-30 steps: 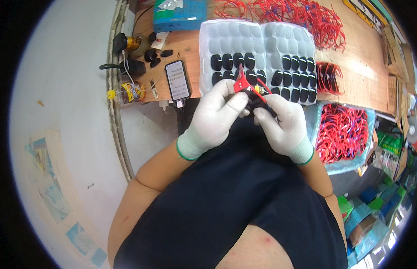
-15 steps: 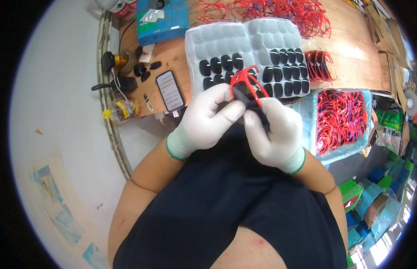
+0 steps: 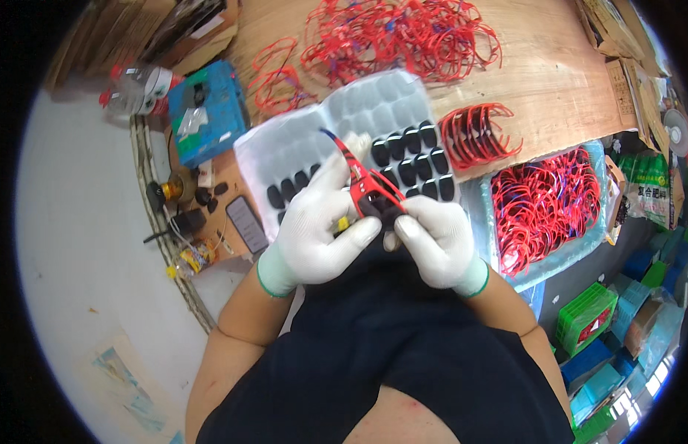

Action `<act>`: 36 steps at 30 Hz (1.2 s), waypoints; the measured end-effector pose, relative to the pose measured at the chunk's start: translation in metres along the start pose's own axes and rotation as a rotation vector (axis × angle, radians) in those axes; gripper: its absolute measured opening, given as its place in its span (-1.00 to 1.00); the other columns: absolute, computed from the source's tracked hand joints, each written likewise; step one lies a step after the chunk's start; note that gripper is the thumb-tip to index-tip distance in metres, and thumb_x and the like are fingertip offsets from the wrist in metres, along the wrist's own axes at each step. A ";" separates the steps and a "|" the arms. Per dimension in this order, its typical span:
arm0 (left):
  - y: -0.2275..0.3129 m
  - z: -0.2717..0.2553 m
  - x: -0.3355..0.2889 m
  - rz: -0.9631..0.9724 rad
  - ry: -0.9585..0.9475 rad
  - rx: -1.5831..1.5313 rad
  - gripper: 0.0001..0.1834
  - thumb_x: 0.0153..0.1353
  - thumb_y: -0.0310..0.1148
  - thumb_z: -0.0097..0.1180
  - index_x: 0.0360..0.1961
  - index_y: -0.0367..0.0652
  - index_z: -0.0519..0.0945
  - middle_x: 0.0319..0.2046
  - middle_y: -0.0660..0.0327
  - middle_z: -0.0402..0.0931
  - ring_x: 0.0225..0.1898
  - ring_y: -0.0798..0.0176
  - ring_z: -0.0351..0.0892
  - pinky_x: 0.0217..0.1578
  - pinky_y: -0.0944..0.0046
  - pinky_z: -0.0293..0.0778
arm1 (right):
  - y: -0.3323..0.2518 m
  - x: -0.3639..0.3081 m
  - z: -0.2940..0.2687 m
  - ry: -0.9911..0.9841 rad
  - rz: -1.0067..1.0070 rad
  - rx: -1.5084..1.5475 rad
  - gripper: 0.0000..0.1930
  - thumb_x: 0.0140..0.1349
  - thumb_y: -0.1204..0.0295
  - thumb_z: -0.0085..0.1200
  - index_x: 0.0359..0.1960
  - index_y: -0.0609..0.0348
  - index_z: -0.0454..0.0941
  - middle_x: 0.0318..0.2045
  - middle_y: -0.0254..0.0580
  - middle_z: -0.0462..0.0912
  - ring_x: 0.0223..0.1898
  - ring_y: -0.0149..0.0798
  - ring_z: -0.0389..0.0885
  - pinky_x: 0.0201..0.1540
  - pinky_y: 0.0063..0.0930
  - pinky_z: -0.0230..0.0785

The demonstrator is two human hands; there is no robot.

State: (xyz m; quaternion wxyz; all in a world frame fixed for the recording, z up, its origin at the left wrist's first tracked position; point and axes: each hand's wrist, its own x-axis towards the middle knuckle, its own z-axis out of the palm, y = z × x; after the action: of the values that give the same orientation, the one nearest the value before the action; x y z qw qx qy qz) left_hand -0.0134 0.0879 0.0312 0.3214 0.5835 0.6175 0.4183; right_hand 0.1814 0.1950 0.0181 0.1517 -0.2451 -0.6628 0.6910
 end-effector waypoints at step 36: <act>-0.061 -0.064 -0.073 -0.220 0.455 0.900 -0.73 0.44 -0.38 0.00 -0.22 -0.34 0.68 0.40 -0.14 0.32 0.24 -0.04 0.48 0.21 0.10 0.37 | 0.127 0.100 -0.097 0.199 0.319 -0.999 -0.52 0.17 0.00 0.22 -0.21 0.25 0.69 -0.29 0.12 0.71 -0.15 0.14 0.69 -0.02 -0.07 0.53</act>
State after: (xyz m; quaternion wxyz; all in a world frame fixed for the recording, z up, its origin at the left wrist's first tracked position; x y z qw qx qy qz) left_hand -0.0893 0.0080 -0.0014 -0.0617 0.4900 0.8482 0.1912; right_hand 0.1650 0.3201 -0.1217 -0.0282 -0.4497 -0.8480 0.2792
